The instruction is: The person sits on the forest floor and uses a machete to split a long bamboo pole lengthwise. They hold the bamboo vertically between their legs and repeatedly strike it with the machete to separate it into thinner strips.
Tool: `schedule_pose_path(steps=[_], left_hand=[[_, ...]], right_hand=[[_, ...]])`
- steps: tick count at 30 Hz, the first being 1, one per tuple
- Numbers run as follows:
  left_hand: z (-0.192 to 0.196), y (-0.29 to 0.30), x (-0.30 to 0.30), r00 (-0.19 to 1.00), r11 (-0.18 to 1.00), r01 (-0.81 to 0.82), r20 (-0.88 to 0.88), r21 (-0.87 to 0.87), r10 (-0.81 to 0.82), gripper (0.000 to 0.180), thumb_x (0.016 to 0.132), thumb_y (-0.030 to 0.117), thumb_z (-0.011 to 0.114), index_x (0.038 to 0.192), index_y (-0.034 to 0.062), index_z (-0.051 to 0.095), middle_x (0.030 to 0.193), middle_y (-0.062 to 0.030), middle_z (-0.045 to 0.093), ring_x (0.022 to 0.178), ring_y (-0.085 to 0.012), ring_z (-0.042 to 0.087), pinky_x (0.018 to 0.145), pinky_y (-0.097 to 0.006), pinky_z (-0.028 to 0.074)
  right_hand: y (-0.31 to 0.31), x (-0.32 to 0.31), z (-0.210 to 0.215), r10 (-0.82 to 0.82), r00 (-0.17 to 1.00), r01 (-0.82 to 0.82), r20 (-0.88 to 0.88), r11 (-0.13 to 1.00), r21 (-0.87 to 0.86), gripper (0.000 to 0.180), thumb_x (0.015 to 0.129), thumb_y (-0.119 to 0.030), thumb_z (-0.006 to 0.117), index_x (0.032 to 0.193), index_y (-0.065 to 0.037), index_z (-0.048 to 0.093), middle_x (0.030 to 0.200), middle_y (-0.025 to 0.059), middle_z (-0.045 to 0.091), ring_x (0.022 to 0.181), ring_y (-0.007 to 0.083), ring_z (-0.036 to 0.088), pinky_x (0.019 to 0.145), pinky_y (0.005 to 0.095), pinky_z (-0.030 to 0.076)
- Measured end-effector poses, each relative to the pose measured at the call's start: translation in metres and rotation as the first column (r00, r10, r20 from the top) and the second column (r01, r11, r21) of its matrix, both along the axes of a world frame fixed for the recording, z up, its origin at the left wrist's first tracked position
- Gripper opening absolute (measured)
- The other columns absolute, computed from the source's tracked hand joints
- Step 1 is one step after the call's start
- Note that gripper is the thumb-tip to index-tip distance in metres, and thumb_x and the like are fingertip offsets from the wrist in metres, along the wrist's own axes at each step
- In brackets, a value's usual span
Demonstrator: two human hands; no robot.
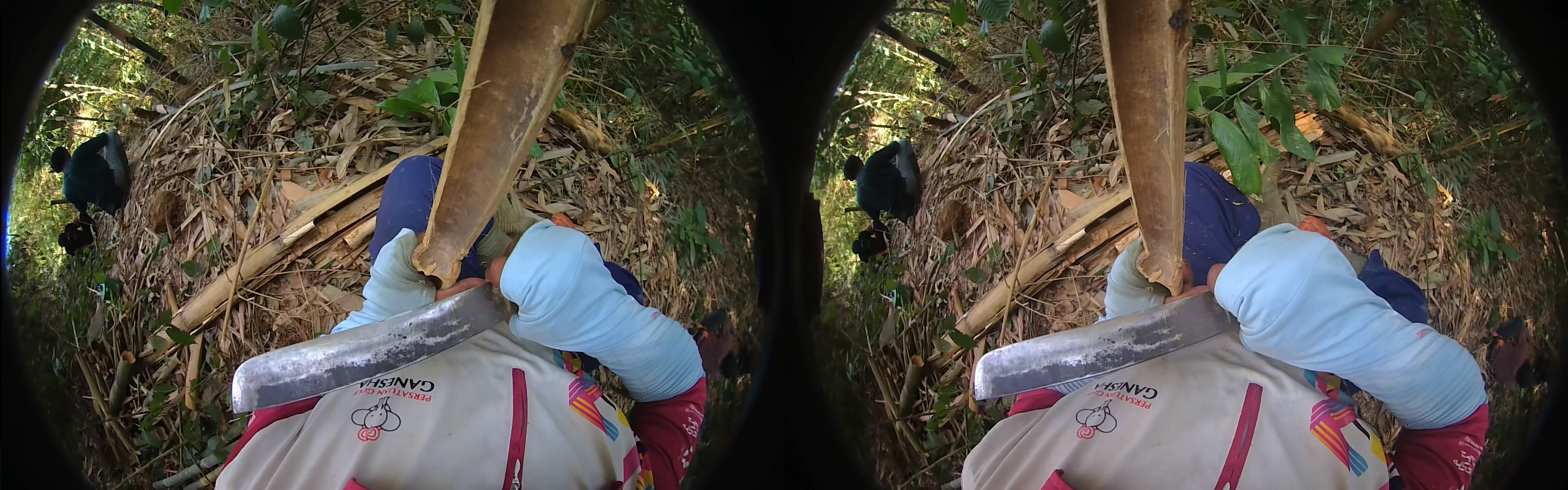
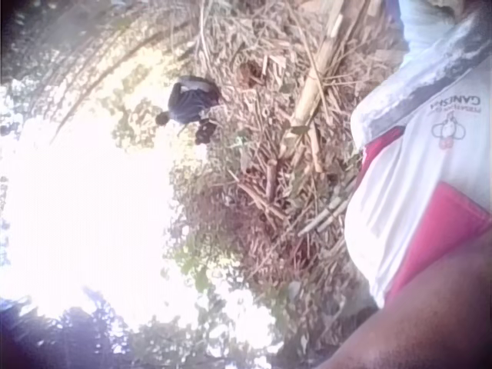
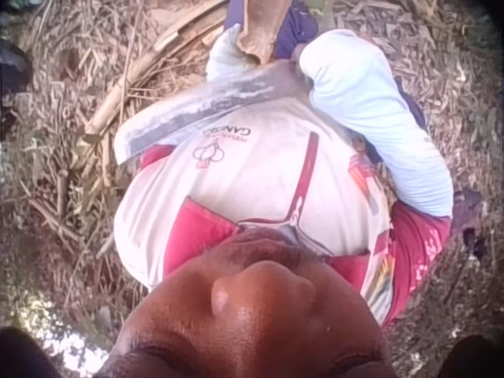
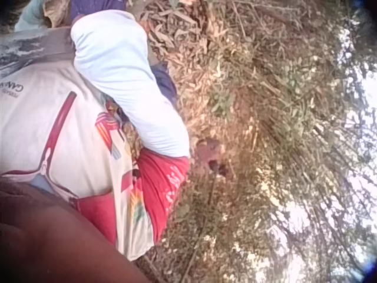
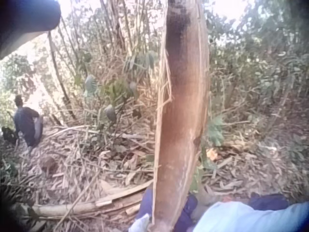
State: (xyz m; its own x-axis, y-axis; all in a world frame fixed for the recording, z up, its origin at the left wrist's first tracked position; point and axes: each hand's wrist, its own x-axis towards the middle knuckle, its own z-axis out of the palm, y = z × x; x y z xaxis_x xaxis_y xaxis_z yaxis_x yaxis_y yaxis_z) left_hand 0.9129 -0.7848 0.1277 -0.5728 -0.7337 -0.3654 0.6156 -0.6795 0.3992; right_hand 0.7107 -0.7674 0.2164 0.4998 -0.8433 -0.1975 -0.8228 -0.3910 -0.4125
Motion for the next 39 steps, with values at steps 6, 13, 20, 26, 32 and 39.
schedule_pose_path(steps=[6,13,20,26,32,39], left_hand=[[-0.034,-0.001,0.01,0.996,0.973,-0.033,0.069,-0.229,0.05,0.026,0.097,0.019,0.056,0.118,0.0042,0.055,0.096,-0.0143,0.065,0.084,-0.0235,0.067,0.069,-0.036,0.058],[-0.017,0.004,0.004,0.976,0.99,-0.049,-0.206,0.135,0.076,0.032,0.098,0.019,0.05,0.127,0.0039,0.05,0.107,-0.0138,0.063,0.089,-0.0244,0.066,0.076,-0.039,0.058],[0.013,0.013,0.005,0.93,0.842,0.122,0.357,-0.526,0.089,0.036,0.097,0.011,0.054,0.13,0.0038,0.043,0.111,-0.0083,0.059,0.096,-0.0151,0.062,0.079,-0.027,0.055],[0.007,0.012,0.004,0.942,0.879,0.157,0.335,-0.451,0.003,0.035,0.098,0.016,0.053,0.13,0.0072,0.043,0.11,-0.0069,0.059,0.093,-0.0162,0.063,0.077,-0.025,0.056],[0.015,0.018,-0.009,0.967,0.99,0.014,0.252,-0.138,0.021,0.028,0.098,0.019,0.052,0.123,0.0067,0.053,0.103,-0.0076,0.063,0.09,-0.0138,0.064,0.08,-0.027,0.055],[-0.021,0.005,0.004,0.974,0.972,0.214,0.094,-0.093,-0.206,0.024,0.09,0.008,0.063,0.114,0.0038,0.062,0.1,-0.0052,0.067,0.085,-0.0082,0.062,0.073,-0.023,0.05]], right_hand=[[0.004,-0.001,0.0,-0.104,0.994,0.104,-0.008,0.992,-0.068,0.027,0.052,-0.018,0.073,0.077,-0.01,0.065,0.063,0.0122,0.057,0.065,0.0351,0.06,0.064,0.0459,0.045],[0.007,0.002,0.003,-0.101,0.986,0.088,-0.135,0.991,-0.103,0.026,0.054,-0.018,0.073,0.078,-0.011,0.065,0.063,0.0113,0.056,0.066,0.0348,0.06,0.068,0.0486,0.043],[0.008,-0.001,0.007,-0.136,0.975,0.113,-0.178,0.984,-0.135,0.025,0.058,-0.016,0.07,0.083,-0.012,0.068,0.061,0.0098,0.055,0.068,0.0334,0.06,0.072,0.0519,0.04],[0.005,0.0,0.006,-0.146,0.973,0.125,-0.178,0.985,-0.123,0.022,0.06,-0.016,0.069,0.082,-0.014,0.068,0.061,0.009,0.055,0.068,0.0325,0.06,0.07,0.0519,0.04],[0.002,-0.007,0.0,-0.091,0.981,0.067,-0.17,0.988,-0.141,0.022,0.059,-0.016,0.069,0.08,-0.013,0.068,0.061,0.0099,0.057,0.067,0.0328,0.061,0.067,0.0491,0.042],[0.001,-0.017,-0.002,-0.015,0.99,0.001,-0.142,0.995,-0.099,0.028,0.054,-0.015,0.071,0.081,-0.01,0.068,0.063,0.0121,0.059,0.067,0.0327,0.062,0.06,0.043,0.048]])
